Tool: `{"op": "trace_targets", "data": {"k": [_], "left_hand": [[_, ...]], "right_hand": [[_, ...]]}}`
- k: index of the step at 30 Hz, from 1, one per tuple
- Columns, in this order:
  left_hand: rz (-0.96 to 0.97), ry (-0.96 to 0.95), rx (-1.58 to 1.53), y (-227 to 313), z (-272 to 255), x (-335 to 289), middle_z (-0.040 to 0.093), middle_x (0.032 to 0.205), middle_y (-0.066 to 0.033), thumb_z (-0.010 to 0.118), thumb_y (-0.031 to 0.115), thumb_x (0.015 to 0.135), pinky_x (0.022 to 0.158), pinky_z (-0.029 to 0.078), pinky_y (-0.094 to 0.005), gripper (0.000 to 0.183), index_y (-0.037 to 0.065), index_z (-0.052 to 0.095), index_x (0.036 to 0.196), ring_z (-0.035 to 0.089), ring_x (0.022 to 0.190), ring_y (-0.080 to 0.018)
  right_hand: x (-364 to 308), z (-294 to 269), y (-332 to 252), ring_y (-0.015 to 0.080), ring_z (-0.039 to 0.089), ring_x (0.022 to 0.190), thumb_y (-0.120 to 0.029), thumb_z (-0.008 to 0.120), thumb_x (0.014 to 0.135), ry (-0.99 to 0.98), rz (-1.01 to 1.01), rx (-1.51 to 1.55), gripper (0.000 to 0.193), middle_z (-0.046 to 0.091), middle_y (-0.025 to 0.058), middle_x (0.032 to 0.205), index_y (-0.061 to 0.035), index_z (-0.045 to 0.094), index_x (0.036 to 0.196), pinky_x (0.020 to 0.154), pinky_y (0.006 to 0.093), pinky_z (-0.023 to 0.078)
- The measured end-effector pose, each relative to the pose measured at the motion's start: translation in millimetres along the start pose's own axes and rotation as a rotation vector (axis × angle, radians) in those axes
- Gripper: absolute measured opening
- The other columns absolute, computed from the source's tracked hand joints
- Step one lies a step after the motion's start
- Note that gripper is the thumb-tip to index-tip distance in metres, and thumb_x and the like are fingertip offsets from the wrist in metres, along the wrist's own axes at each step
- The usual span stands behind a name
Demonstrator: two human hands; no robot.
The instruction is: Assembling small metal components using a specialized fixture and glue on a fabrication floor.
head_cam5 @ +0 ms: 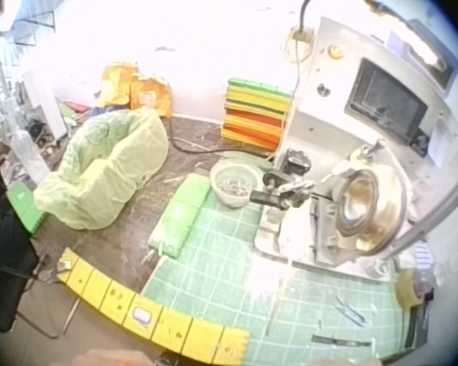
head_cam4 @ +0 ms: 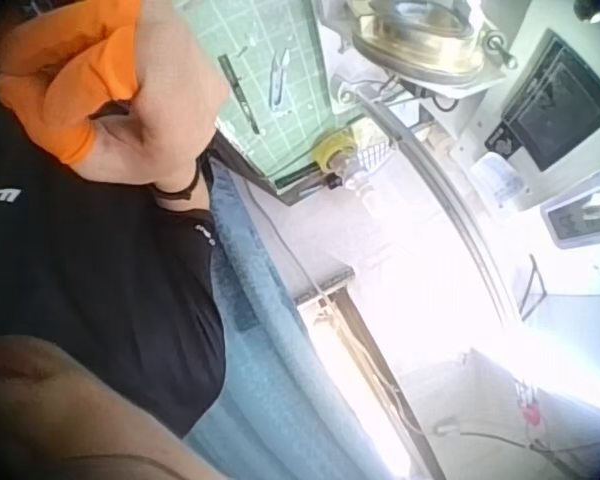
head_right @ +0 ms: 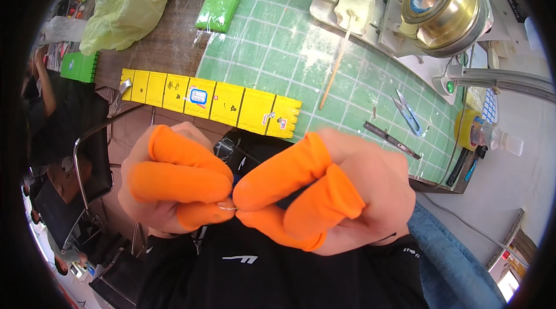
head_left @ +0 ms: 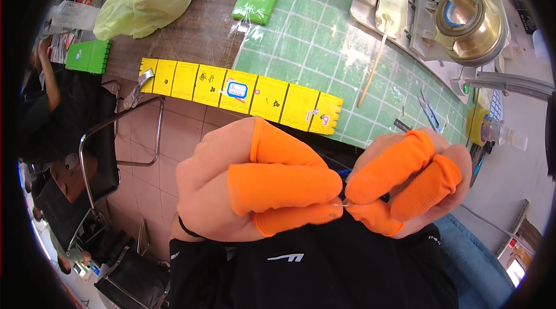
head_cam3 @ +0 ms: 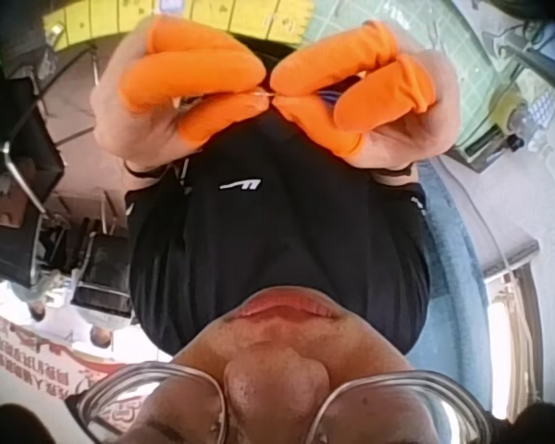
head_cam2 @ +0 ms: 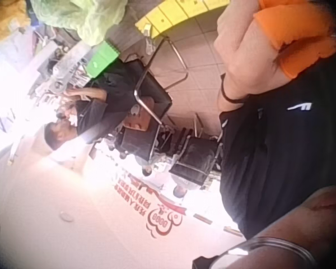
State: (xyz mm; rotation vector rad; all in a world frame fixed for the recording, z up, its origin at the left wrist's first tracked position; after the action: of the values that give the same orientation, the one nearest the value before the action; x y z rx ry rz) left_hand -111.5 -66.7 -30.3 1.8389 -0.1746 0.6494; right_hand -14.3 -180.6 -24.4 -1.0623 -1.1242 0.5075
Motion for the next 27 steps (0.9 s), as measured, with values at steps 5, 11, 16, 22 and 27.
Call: {"op": "trace_targets", "data": {"k": [5, 11, 16, 22, 27], "left_hand": [[-0.07, -0.058, -0.204, -6, 2, 4, 0.067, 0.087, -0.0183, 0.093, 0.012, 0.071, 0.057, 0.046, -0.0322, 0.06, -0.003, 0.055, 0.115, 0.063, 0.063, -0.0207], [-0.071, -0.066, -0.229, -3, 3, 2, 0.066, 0.085, -0.0205, 0.09, -0.004, 0.066, 0.054, 0.047, -0.0291, 0.062, -0.004, 0.052, 0.115, 0.065, 0.062, -0.022], [-0.1, -0.018, -0.248, -1, 0, 5, 0.064, 0.085, -0.0194, 0.084, -0.01, 0.067, 0.054, 0.048, -0.0293, 0.053, -0.003, 0.056, 0.111, 0.065, 0.062, -0.0223], [-0.15, 0.019, -0.058, 7, -7, -3, 0.064, 0.09, -0.0143, 0.076, -0.016, 0.068, 0.056, 0.044, -0.0283, 0.032, 0.001, 0.07, 0.096, 0.062, 0.066, -0.0201], [-0.194, 0.084, -0.093, -2, -5, -3, 0.064, 0.091, -0.0125, 0.074, -0.015, 0.07, 0.057, 0.043, -0.0281, 0.032, 0.004, 0.073, 0.096, 0.061, 0.067, -0.0193]], "right_hand": [[4, -1, -3, 0.0274, 0.068, 0.06, 0.008, 0.08, 0.073, -0.062, -0.056, 0.101, 0.022, 0.07, 0.0316, 0.086, 0.0031, 0.061, 0.082, 0.054, 0.0324, 0.057], [4, 3, 8, 0.0241, 0.064, 0.054, 0.009, 0.075, 0.074, -0.162, 0.152, 0.063, 0.031, 0.069, 0.0249, 0.082, 0.0074, 0.066, 0.104, 0.048, 0.0355, 0.05], [1, 7, 3, 0.0223, 0.062, 0.053, 0.009, 0.075, 0.072, -0.152, 0.181, -0.026, 0.037, 0.068, 0.0203, 0.081, 0.0075, 0.069, 0.109, 0.047, 0.0354, 0.047], [3, 18, -3, 0.0203, 0.063, 0.057, 0.01, 0.078, 0.064, -0.074, 0.061, -0.182, 0.039, 0.068, 0.0132, 0.08, 0.0034, 0.072, 0.102, 0.051, 0.0323, 0.048], [3, 14, -13, 0.0186, 0.064, 0.059, 0.01, 0.081, 0.057, 0.014, -0.038, -0.346, 0.041, 0.067, 0.0073, 0.079, 0.0, 0.075, 0.097, 0.054, 0.0297, 0.048]]}}
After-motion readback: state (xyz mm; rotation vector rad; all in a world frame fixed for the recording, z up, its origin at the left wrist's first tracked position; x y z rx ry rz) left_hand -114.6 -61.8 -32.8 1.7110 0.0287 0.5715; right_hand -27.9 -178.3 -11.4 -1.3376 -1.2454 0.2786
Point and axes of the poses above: each hand's wrist, its own x-axis towards the middle knuckle, its own z-axis out of the palm, y = z × x, the point moved 10 cm from there along x, towards the middle knuckle
